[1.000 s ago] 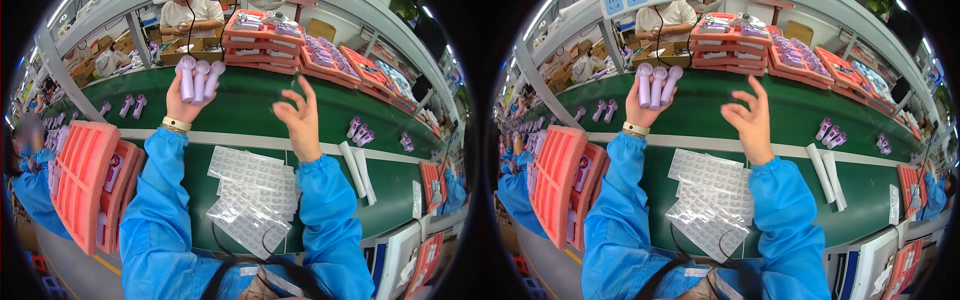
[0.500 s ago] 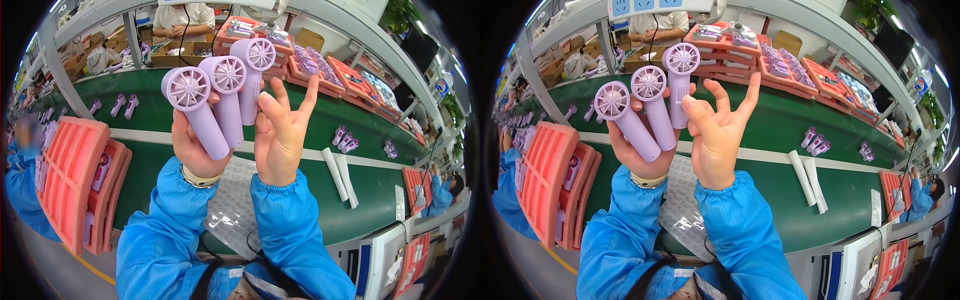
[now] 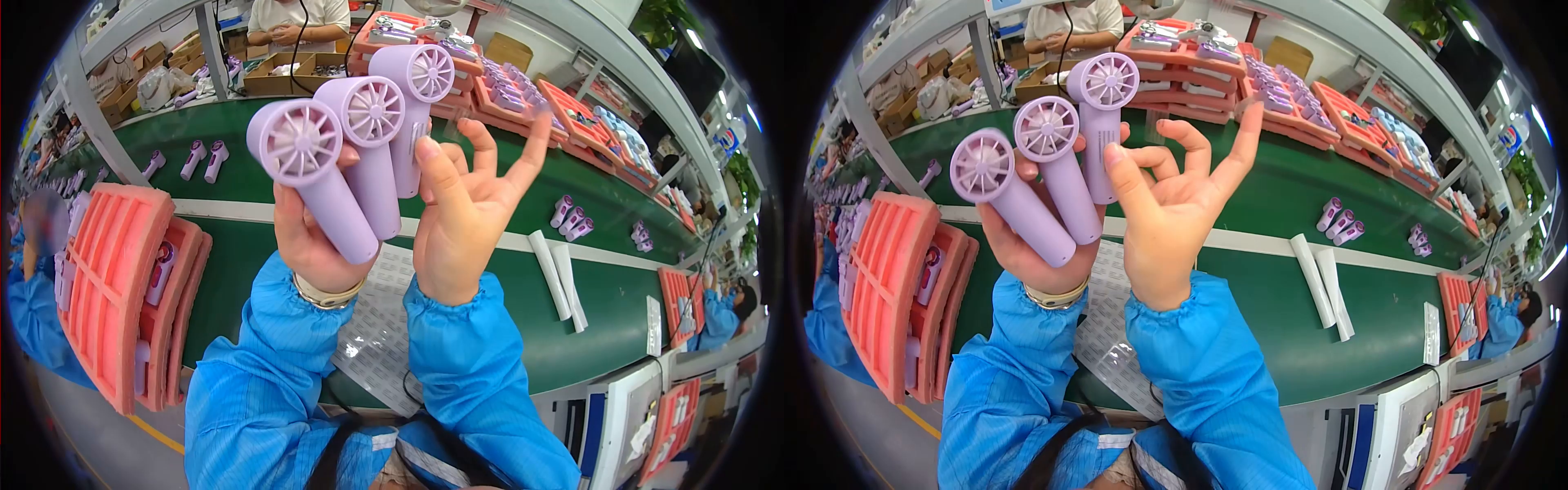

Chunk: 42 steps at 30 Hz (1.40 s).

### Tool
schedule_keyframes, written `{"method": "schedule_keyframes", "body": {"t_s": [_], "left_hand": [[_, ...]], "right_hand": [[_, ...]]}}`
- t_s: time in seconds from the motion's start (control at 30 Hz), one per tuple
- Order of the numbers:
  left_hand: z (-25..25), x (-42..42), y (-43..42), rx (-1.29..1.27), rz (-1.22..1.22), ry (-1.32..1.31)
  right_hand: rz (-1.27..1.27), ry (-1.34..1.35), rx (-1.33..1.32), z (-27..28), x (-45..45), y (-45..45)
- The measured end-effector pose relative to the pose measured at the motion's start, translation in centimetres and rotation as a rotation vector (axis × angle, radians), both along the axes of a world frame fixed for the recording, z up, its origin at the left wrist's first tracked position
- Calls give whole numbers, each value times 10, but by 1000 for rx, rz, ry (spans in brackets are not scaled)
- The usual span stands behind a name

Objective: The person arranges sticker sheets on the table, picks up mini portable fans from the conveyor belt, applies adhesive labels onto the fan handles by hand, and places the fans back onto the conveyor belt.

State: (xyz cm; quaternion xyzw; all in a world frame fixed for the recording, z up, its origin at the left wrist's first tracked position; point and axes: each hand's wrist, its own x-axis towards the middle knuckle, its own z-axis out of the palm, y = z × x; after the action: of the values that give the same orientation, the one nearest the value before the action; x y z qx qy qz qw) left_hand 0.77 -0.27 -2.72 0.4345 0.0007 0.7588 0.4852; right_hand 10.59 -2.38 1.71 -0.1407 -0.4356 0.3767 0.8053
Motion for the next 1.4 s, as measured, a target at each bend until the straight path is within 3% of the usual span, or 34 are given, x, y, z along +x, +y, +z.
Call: {"method": "schedule_keyframes", "body": {"t_s": [0.13,0.2,0.37,0.43,0.6,0.93,1.03,1.17,1.3,1.4], "left_hand": [[8,-4,8,5,-485,-195],[6,-6,15,64,-684,-235],[9,-3,12,69,-349,-93],[7,-1,11,30,-173,-62],[5,-6,10,49,5,-2],[3,-3,6,33,46,-15],[4,-2,1,46,-58,-52],[13,-2,-3,-5,-186,-72],[15,-5,-4,-87,-406,-164],[12,-5,3,-4,-386,-136]], "right_hand": [[203,82,-162,-4,7,14],[179,124,-161,-3,9,15],[66,-51,-59,-5,14,11],[145,-45,-62,0,9,4],[219,-138,-78,1,2,-3],[63,-208,-47,-3,-7,-9],[-299,-371,76,-13,-15,-7],[-464,-394,54,-22,-13,10],[-283,-224,8,-19,-5,19],[-362,-294,85,-13,2,12]]}}
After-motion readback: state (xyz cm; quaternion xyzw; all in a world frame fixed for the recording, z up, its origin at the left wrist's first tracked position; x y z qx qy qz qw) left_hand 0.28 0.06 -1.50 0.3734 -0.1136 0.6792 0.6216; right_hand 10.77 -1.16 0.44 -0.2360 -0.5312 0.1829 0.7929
